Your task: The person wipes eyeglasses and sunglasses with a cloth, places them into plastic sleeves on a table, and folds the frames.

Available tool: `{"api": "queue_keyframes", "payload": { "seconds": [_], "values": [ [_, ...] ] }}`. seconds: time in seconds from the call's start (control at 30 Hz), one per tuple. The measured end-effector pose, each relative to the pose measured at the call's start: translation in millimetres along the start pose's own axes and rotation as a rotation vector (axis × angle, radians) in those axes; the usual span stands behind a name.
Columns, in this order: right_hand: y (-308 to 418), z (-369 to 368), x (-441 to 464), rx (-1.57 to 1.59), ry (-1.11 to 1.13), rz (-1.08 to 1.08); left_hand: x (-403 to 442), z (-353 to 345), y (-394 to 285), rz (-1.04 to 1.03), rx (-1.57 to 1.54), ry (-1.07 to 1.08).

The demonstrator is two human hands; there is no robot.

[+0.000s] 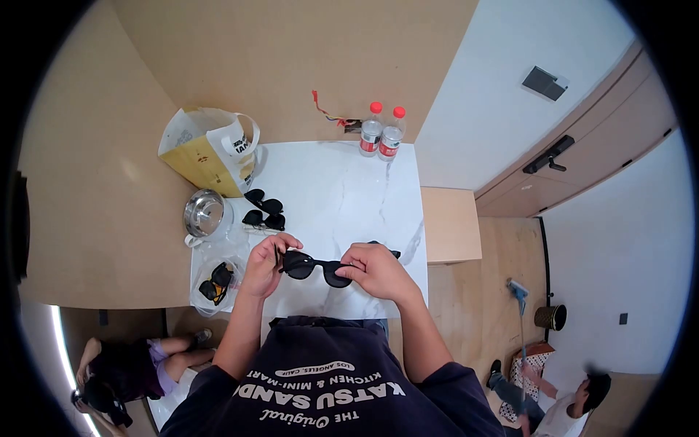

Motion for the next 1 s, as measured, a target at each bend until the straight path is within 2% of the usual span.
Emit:
{"api": "queue_keyframes", "payload": {
  "seconds": [0.1,0.2,0.3,0.4,0.6,0.7,0.83,1.0],
  "values": [
    [-1.2,2.3,0.0,0.01,-0.028,-0.043,0.8,-3.7,4.2,-0.071,0.075,-0.047],
    [-4.2,5.0,-0.9,0.054,-0.088,-0.065,1.7,-9.6,-0.7,-0.11,0.161,0.026],
    [-11.9,5.5,-1.3,0.18,-0.135,-0.102,0.2,-3.2,4.1,-0.091,0.254,0.005],
    [-16.8,4.7,0.7,0.194,-0.242,0.012,-2.3,-6.2,-0.5,-0.068,0.313,-0.009],
    [-18.5,2.0,2.7,0.262,-0.455,0.05,-0.5,-21.7,-4.2,-0.143,0.351,-0.106],
    [-14.8,0.4,0.2,0.307,-0.54,0.022,-1.6,-29.8,-10.5,-0.102,0.5,-0.149],
    [-18.3,1.3,0.6,0.309,-0.674,0.09,-2.9,-36.0,-9.5,-0.203,0.588,-0.134],
    [-19.3,-3.3,0.5,0.405,-0.668,0.07,-4.3,-38.3,-10.1,-0.279,0.687,-0.141]
  ]
}}
Point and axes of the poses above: each hand's wrist, its own x-axis towards the middle knuckle, its own z-axis out of the back of the hand, y = z × x, the point moved 2 cm from there along x, towards the middle knuckle, and after that the axes turned 13 degrees about -z, right-handed, at the moved point
